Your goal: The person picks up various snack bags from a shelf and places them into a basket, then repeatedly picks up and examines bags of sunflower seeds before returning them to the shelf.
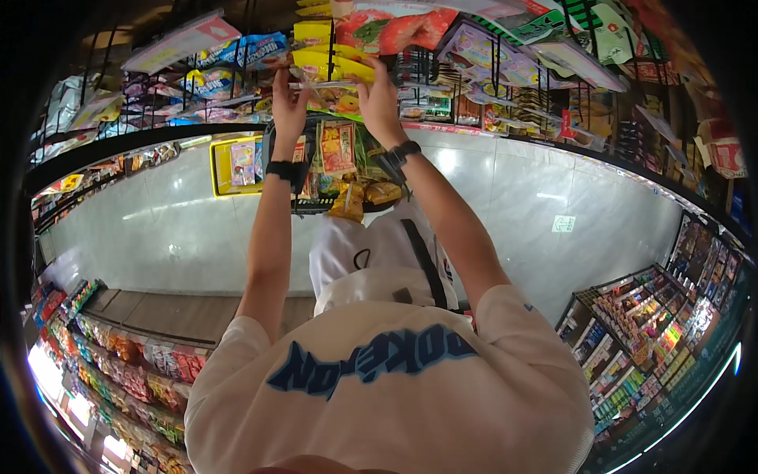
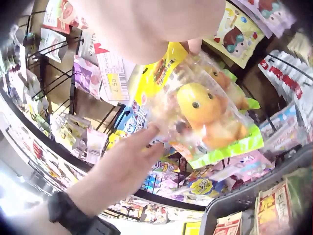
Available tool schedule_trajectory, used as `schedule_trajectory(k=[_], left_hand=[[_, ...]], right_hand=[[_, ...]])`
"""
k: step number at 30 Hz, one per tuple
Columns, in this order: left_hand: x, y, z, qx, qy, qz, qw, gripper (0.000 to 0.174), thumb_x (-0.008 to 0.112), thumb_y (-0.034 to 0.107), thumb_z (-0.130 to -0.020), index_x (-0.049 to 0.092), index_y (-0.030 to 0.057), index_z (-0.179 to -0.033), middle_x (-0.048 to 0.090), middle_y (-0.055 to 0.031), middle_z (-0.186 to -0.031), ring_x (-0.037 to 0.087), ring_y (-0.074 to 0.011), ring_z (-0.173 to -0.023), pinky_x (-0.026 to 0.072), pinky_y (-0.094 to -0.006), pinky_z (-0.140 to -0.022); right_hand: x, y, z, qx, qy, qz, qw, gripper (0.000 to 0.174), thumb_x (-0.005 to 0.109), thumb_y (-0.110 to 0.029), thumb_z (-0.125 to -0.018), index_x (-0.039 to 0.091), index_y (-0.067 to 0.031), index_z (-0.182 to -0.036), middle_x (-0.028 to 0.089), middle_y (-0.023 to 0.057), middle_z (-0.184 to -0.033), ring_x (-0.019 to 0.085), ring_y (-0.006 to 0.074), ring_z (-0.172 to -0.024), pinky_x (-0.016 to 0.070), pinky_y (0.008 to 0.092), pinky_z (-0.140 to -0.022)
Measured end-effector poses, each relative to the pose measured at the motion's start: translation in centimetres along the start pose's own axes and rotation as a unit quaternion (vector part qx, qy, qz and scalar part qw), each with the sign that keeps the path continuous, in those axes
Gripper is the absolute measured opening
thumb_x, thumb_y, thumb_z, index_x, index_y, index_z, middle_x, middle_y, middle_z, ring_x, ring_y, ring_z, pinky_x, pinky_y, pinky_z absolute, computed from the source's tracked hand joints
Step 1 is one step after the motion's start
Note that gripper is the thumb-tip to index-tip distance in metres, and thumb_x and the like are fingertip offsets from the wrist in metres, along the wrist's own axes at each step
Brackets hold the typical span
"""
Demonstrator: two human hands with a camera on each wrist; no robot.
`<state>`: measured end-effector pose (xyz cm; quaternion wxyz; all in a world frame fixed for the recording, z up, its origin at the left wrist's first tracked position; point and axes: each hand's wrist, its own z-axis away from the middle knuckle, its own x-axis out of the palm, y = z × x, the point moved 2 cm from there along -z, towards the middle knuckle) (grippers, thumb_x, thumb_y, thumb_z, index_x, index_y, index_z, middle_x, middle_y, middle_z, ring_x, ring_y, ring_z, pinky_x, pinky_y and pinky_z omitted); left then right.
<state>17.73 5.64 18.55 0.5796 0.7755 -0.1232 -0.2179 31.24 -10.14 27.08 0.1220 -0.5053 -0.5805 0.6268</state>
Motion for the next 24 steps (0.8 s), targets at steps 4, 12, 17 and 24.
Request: schedule_trajectory(k=[4,12,17,24], left_hand=[[-2.8,-5.1,9.3,-0.066,-0.076,-0.041,0.994,0.068,0.069,0.016,-0.094,0.037,-0.0017,-0.151,0.056,-0.0238,-0.14,0.059,-0.0329,-0.125,0.0488,-0.0385,-0.098],[3.3,-17.1,24.7,-0.393,-0.182,-0.136,0.891,0.049,0.078,0.032,-0.086,0.066,-0.0038,-0.117,0.072,-0.0201,-0.11,0.071,-0.0332,-0.099,0.0551,-0.0379,-0.081],[11.4,-23.3,26.6,-0.403,-0.158,-0.148,0.889,0.046,0.083,0.034,-0.075,0.072,0.0014,-0.105,0.074,-0.021,-0.101,0.072,-0.0362,-0.095,0.0569,-0.045,-0.078],[9.7,-16.9,25.9,-0.392,-0.096,-0.25,0.88,0.041,0.073,0.017,-0.076,0.063,-0.0023,-0.111,0.069,-0.0288,-0.104,0.065,-0.0476,-0.102,0.0534,-0.0501,-0.085]], right_hand=[[0.1,3.4,5.3,-0.01,0.042,-0.049,0.998,0.048,0.058,0.0,-0.099,0.039,-0.0004,-0.142,0.058,0.021,-0.134,0.063,0.0281,-0.121,0.0528,0.0361,-0.1],[2.6,16.4,17.6,0.125,-0.123,0.051,0.983,0.013,0.055,-0.006,-0.1,0.062,-0.0057,-0.111,0.071,0.0103,-0.091,0.07,0.0193,-0.084,0.0543,0.0319,-0.076],[0.2,17.3,20.8,0.241,-0.197,-0.012,0.95,0.018,0.054,-0.004,-0.098,0.063,-0.0028,-0.113,0.072,0.0119,-0.096,0.069,0.0189,-0.087,0.0536,0.0316,-0.076],[-10.0,13.9,21.0,0.215,-0.251,0.011,0.944,0.017,0.053,0.001,-0.095,0.062,0.0007,-0.11,0.071,0.0114,-0.095,0.07,0.0198,-0.088,0.0556,0.0328,-0.077]])
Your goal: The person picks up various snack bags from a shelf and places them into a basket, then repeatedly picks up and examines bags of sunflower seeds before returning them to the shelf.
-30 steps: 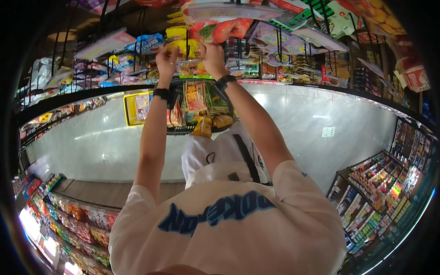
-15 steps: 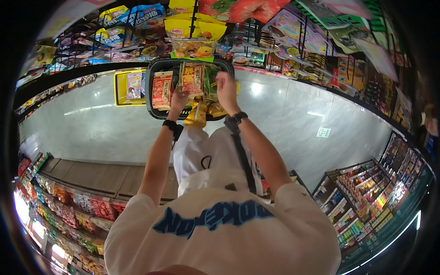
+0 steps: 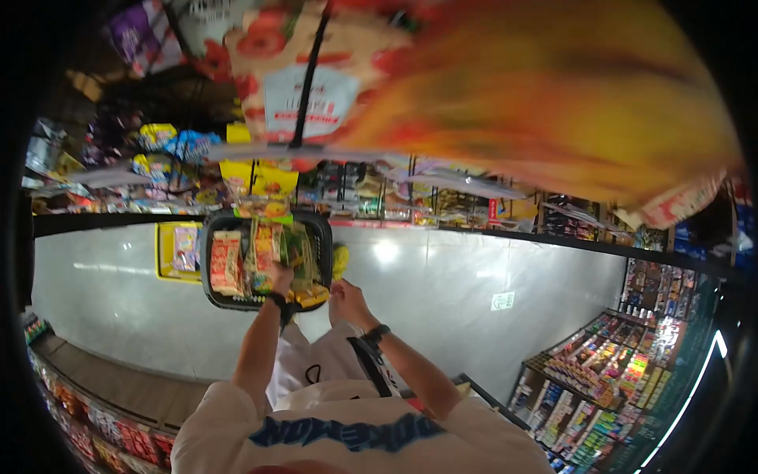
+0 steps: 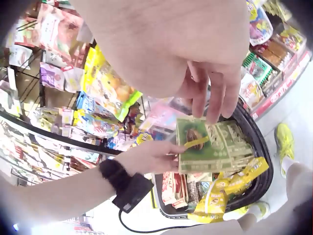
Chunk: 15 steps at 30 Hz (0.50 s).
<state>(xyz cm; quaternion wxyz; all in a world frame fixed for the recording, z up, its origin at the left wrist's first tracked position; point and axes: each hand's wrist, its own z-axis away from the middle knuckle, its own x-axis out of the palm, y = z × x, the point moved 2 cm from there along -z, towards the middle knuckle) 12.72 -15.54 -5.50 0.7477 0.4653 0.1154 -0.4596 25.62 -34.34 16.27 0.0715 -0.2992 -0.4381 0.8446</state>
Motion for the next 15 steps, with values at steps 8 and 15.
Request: schedule_trajectory(k=[8,15], left_hand=[[-20.6,14.7,13.7,0.21,-0.299,0.024,0.931,0.04,0.078,0.014,-0.08,0.062,0.0003,-0.115,0.069,-0.0091,-0.097,0.067,-0.0209,-0.091,0.0556,-0.0366,-0.079],[-21.9,31.9,23.2,0.347,-0.392,0.074,0.849,0.049,0.076,0.012,-0.087,0.055,0.0039,-0.13,0.059,-0.0077,-0.115,0.058,-0.0167,-0.108,0.0521,-0.032,-0.089]], right_hand=[[-12.7,-9.7,1.5,-0.101,0.049,-0.085,0.99,0.03,0.063,-0.013,-0.099,0.058,-0.0037,-0.127,0.071,0.0095,-0.105,0.069,0.0192,-0.092,0.0558,0.0342,-0.078],[-24.3,-13.3,2.9,-0.106,0.254,-0.12,0.954,0.047,0.072,-0.022,-0.093,0.057,-0.0034,-0.134,0.066,0.0107,-0.121,0.062,0.0166,-0.108,0.051,0.0319,-0.089]])
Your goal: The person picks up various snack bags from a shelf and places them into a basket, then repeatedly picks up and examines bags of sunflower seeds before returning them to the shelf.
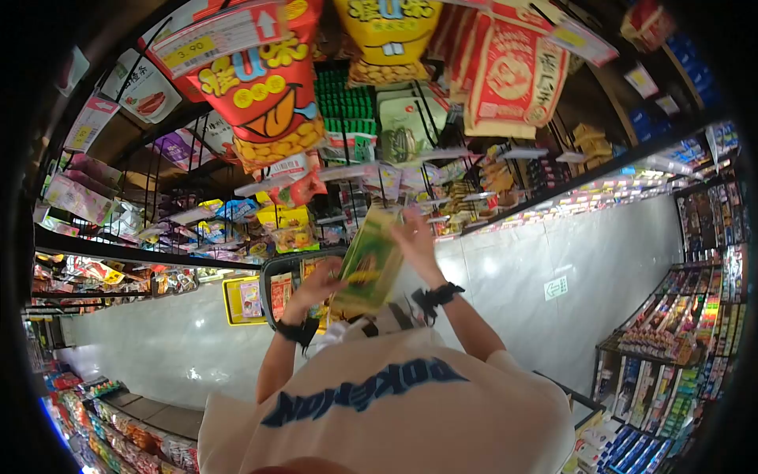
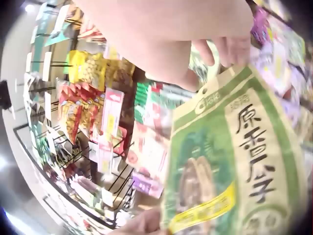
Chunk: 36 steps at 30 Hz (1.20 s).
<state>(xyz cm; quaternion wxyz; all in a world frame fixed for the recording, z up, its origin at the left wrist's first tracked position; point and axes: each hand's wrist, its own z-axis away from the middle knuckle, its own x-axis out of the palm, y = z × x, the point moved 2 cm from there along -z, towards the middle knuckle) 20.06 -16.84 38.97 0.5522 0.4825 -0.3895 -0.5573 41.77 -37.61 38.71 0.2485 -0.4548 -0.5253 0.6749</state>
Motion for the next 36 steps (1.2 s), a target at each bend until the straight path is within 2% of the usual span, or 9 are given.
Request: schedule_trajectory(k=[3,5,8,12,13,18,21,29,36], left_hand=[[1.4,0.4,-6.1,0.04,-0.025,0.008,0.999,0.042,0.074,0.01,-0.087,0.057,0.0038,-0.125,0.057,-0.006,-0.113,0.057,-0.0151,-0.105,0.0509,-0.0309,-0.089],[2.4,6.6,-7.2,0.052,-0.034,-0.022,0.998,0.039,0.074,0.004,-0.09,0.054,0.0034,-0.124,0.053,-0.0013,-0.114,0.053,-0.0115,-0.102,0.0494,-0.0297,-0.086],[3.6,5.8,-10.1,0.018,-0.094,0.117,0.988,0.048,0.073,0.001,-0.089,0.049,0.0053,-0.131,0.053,-0.0021,-0.118,0.054,-0.0115,-0.103,0.0497,-0.0289,-0.084],[4.6,7.9,-12.2,-0.028,-0.152,0.105,0.982,0.059,0.071,-0.003,-0.089,0.043,0.0046,-0.141,0.054,-0.0066,-0.13,0.06,-0.0133,-0.105,0.0503,-0.0276,-0.084],[4.8,7.9,-12.9,0.009,-0.154,0.1,0.983,0.057,0.075,0.006,-0.087,0.044,-0.0003,-0.134,0.056,-0.0094,-0.119,0.059,-0.0108,-0.085,0.05,-0.0276,-0.066],[5.5,7.4,-14.8,0.067,-0.124,0.026,0.99,0.057,0.078,0.013,-0.085,0.048,-0.0023,-0.13,0.056,-0.0128,-0.121,0.061,-0.0194,-0.102,0.0527,-0.0325,-0.084],[6.0,8.9,-14.5,-0.023,-0.165,-0.005,0.986,0.059,0.081,0.018,-0.083,0.049,-0.0039,-0.128,0.056,-0.0132,-0.122,0.06,-0.0216,-0.106,0.0523,-0.0341,-0.089],[7.8,8.7,-12.7,-0.025,-0.225,-0.036,0.973,0.058,0.08,0.036,-0.087,0.058,-0.0064,-0.119,0.066,-0.011,-0.102,0.064,-0.0173,-0.092,0.0538,-0.03,-0.077],[11.5,12.5,-8.9,0.072,-0.178,0.032,0.981,0.038,0.071,0.02,-0.097,0.056,-0.0026,-0.123,0.068,-0.0071,-0.106,0.064,-0.0124,-0.092,0.0515,-0.0273,-0.074]], right_hand=[[-4.8,-0.1,-2.8,-0.039,0.142,-0.007,0.989,0.047,0.074,-0.028,-0.091,0.061,0.0013,-0.125,0.068,0.0129,-0.117,0.063,0.0207,-0.111,0.0495,0.0364,-0.095],[-7.9,1.8,-5.0,-0.032,0.194,0.033,0.98,0.044,0.072,-0.03,-0.094,0.063,0.0028,-0.121,0.069,0.0083,-0.108,0.064,0.0184,-0.102,0.0507,0.0328,-0.09],[-11.0,-4.1,-4.2,0.118,0.055,-0.337,0.932,0.031,0.068,-0.023,-0.099,0.065,-0.0019,-0.121,0.066,-0.0004,-0.094,0.061,0.0074,-0.087,0.0476,0.0237,-0.076],[-13.0,-4.7,-5.1,0.003,0.065,-0.299,0.952,0.021,0.062,-0.022,-0.102,0.068,-0.0065,-0.116,0.068,-0.0038,-0.096,0.061,0.0049,-0.082,0.0466,0.0205,-0.07],[-13.3,-4.8,-5.1,0.008,0.073,-0.297,0.952,0.022,0.062,-0.022,-0.102,0.068,-0.0049,-0.115,0.069,-0.0024,-0.097,0.061,0.0053,-0.083,0.0467,0.0204,-0.071],[-14.2,-5.1,-5.1,-0.017,0.116,-0.287,0.951,0.021,0.064,-0.02,-0.101,0.068,-0.0018,-0.111,0.072,0.0005,-0.089,0.06,0.0044,-0.077,0.0456,0.0205,-0.07],[-14.1,-5.3,-4.4,-0.032,0.145,-0.255,0.955,0.021,0.064,-0.02,-0.101,0.068,-0.0016,-0.111,0.072,0.0005,-0.086,0.06,0.0043,-0.074,0.0461,0.0209,-0.068],[-14.3,-5.5,1.2,-0.037,0.179,-0.257,0.949,0.021,0.062,-0.019,-0.103,0.066,0.0002,-0.108,0.071,0.0022,-0.085,0.063,0.0052,-0.074,0.048,0.022,-0.066],[-14.7,-4.8,7.6,-0.016,0.219,-0.251,0.943,0.022,0.061,-0.02,-0.103,0.065,0.0006,-0.109,0.072,0.0043,-0.083,0.064,0.0061,-0.071,0.0492,0.0228,-0.062]])
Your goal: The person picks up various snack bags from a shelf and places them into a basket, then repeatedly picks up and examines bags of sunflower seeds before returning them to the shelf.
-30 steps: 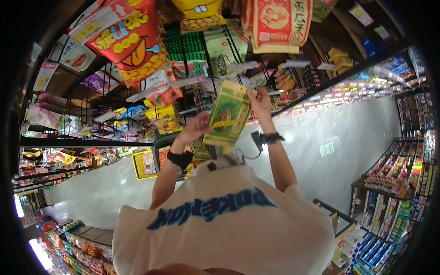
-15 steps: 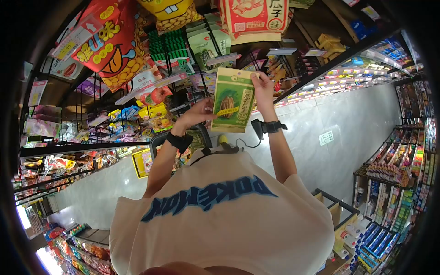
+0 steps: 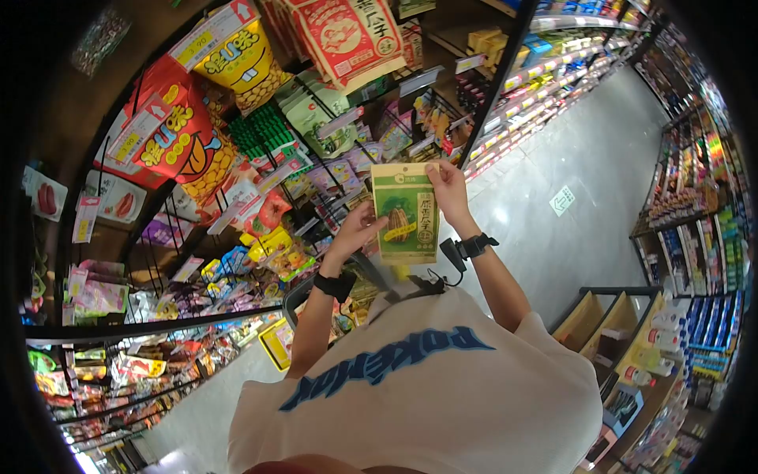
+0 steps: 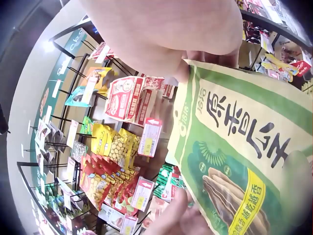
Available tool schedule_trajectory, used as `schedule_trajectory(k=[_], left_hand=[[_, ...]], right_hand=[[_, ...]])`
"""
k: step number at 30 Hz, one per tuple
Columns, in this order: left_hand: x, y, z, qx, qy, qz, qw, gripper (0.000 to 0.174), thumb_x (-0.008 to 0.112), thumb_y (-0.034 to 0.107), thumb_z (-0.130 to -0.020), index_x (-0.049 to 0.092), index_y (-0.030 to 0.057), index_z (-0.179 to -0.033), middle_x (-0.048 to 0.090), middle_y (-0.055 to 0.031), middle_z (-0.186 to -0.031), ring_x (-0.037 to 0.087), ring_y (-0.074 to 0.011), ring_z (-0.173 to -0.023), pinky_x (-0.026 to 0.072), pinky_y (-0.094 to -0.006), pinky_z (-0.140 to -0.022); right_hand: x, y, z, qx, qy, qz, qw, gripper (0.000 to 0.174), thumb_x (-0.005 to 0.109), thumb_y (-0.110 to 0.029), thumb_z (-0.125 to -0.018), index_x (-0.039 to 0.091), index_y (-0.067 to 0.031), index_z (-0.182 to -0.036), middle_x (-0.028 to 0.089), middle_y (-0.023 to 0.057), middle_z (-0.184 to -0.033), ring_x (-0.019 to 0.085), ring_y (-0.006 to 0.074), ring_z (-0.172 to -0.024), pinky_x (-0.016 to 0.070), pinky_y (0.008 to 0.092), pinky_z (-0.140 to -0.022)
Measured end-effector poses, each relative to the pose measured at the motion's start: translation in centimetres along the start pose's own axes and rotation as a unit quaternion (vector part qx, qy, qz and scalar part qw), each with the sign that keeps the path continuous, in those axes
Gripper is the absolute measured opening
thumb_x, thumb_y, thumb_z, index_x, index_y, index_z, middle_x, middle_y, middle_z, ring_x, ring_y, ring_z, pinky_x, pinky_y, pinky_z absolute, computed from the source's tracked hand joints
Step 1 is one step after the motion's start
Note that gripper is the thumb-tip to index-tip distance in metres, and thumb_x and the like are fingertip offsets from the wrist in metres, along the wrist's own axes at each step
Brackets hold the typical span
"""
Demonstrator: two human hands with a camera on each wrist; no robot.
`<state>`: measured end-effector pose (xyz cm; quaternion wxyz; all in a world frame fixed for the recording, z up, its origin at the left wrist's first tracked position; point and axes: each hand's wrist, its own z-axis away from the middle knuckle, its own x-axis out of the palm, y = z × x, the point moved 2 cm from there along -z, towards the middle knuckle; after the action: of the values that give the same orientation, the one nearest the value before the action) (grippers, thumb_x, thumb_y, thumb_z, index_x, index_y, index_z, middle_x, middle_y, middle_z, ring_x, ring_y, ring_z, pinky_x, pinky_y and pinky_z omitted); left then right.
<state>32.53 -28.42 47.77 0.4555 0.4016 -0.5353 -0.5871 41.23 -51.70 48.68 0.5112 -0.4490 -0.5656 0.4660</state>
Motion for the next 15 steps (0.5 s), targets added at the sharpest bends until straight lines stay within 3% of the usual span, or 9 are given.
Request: schedule_trajectory(k=[5,10,13,15], left_hand=[[3.1,-0.7,-1.3,0.085,0.041,0.074,0.993,0.026,0.066,0.011,-0.099,0.056,-0.0016,-0.12,0.069,-0.0072,-0.109,0.062,-0.0097,-0.093,0.0492,-0.0249,-0.078],[4.4,-1.1,-1.3,0.089,0.078,0.042,0.992,0.023,0.065,0.01,-0.099,0.057,-0.0016,-0.117,0.069,-0.0067,-0.107,0.063,-0.0101,-0.094,0.0497,-0.0253,-0.078],[4.6,-1.1,-1.8,0.027,0.105,0.013,0.994,0.023,0.064,0.011,-0.099,0.058,-0.0016,-0.118,0.069,-0.0076,-0.109,0.063,-0.0111,-0.098,0.0498,-0.0256,-0.081],[5.1,-0.6,-2.6,0.054,0.118,0.01,0.992,0.024,0.064,0.011,-0.099,0.059,-0.0017,-0.119,0.069,-0.0087,-0.111,0.062,-0.0123,-0.103,0.0496,-0.0266,-0.086]], right_hand=[[-1.8,-1.2,2.5,-0.005,0.009,0.012,1.0,0.022,0.061,-0.02,-0.103,0.065,0.0015,-0.109,0.073,0.0056,-0.085,0.065,0.0067,-0.071,0.05,0.0228,-0.063],[-2.5,-1.3,1.9,0.0,-0.007,0.005,1.0,0.022,0.061,-0.019,-0.103,0.065,0.002,-0.109,0.073,0.0058,-0.085,0.065,0.0077,-0.072,0.0505,0.0236,-0.064],[-3.3,-0.4,0.4,0.003,-0.033,0.022,0.999,0.022,0.06,-0.02,-0.104,0.065,0.0007,-0.109,0.073,0.0049,-0.087,0.065,0.0067,-0.075,0.0511,0.0232,-0.067],[-3.9,0.5,-1.0,-0.002,-0.044,-0.003,0.999,0.021,0.061,-0.017,-0.103,0.064,0.0021,-0.111,0.074,0.0064,-0.085,0.066,0.0083,-0.075,0.0511,0.0236,-0.066]])
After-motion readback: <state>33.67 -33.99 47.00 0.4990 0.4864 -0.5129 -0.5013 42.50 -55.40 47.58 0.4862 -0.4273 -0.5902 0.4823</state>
